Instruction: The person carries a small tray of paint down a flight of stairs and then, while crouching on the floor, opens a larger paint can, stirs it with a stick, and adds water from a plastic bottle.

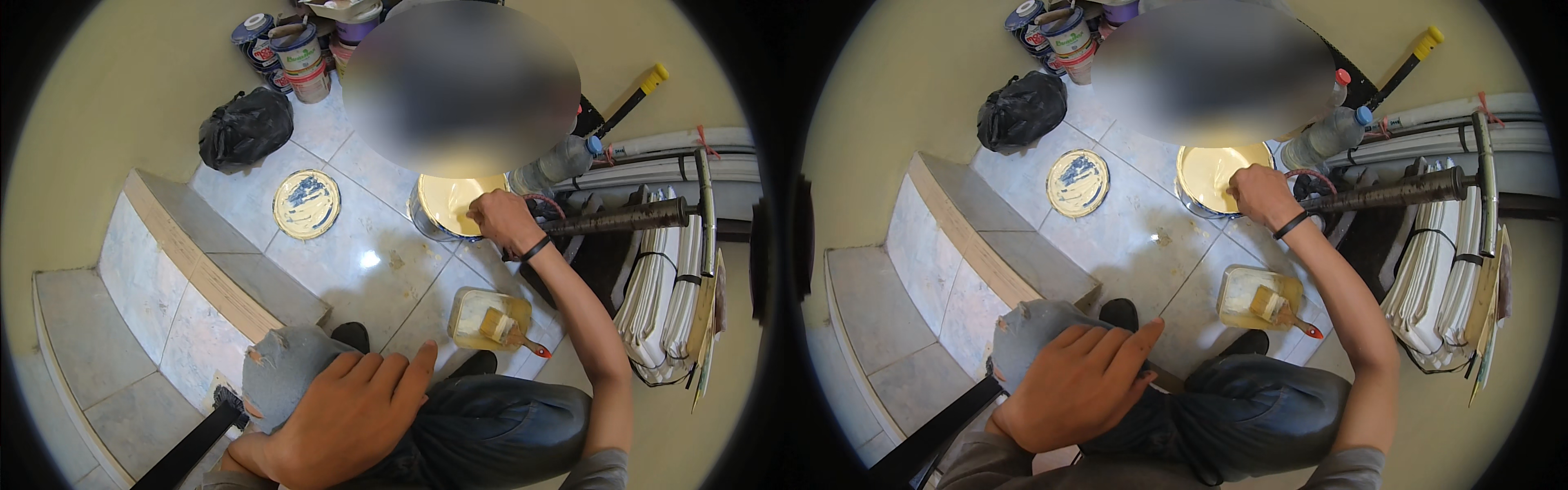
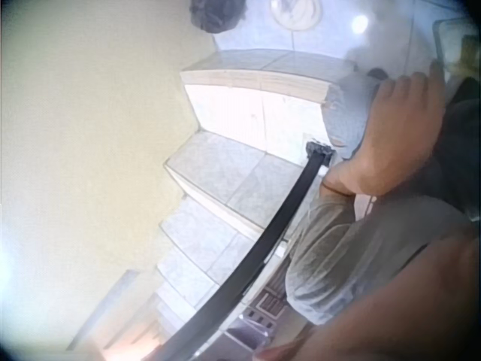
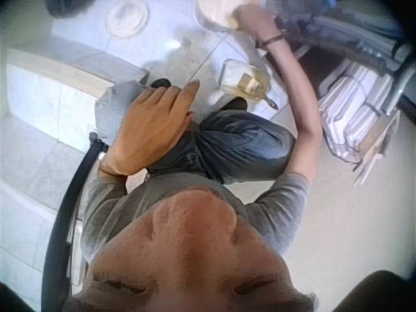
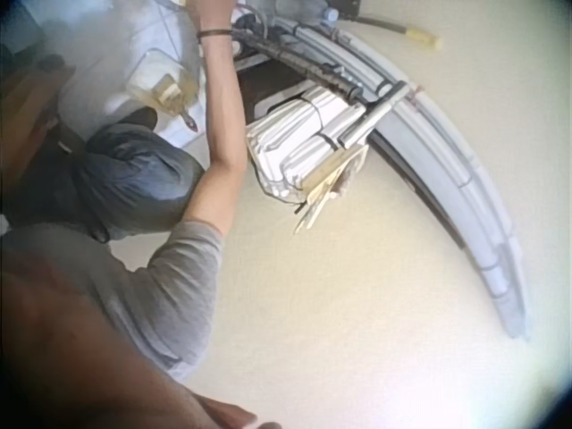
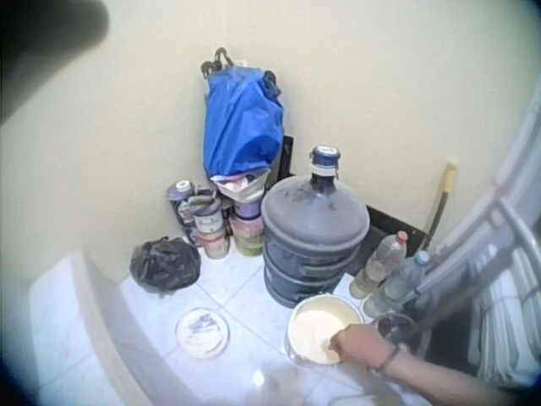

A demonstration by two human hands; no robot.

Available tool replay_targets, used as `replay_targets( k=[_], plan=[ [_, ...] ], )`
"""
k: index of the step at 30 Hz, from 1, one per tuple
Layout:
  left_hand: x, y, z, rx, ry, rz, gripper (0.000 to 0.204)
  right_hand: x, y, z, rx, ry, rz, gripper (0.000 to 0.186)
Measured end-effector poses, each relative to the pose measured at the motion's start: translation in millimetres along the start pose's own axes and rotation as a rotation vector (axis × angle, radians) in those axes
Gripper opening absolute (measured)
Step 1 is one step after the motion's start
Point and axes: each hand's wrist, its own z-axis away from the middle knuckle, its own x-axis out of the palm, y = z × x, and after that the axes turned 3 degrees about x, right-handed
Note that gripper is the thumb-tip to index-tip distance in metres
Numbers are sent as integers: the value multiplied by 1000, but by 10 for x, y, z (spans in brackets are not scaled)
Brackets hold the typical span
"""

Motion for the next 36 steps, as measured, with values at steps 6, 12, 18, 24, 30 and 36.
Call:
replay_targets(
  k=[6,12,18,24,30,36],
  plan=[
    [47,5,-6,35,37,-16,53,-39,-48,-117,14,-52,-96,20],
    [100,-38,31,32,3,-52,53,-95,170,-496,55,116,-82,20],
    [74,-31,-10,19,-6,-32,53,-72,289,-394,50,240,127,21],
    [89,-52,-24,27,-1,-31,53,-154,126,-56,91,-146,58,23],
    [-6,28,-103,3,-18,-10,54,-124,205,-224,38,82,-33,21],
    [-4,51,-91,-17,-17,-6,57,-172,262,-393,50,267,18,22]
  ],
)
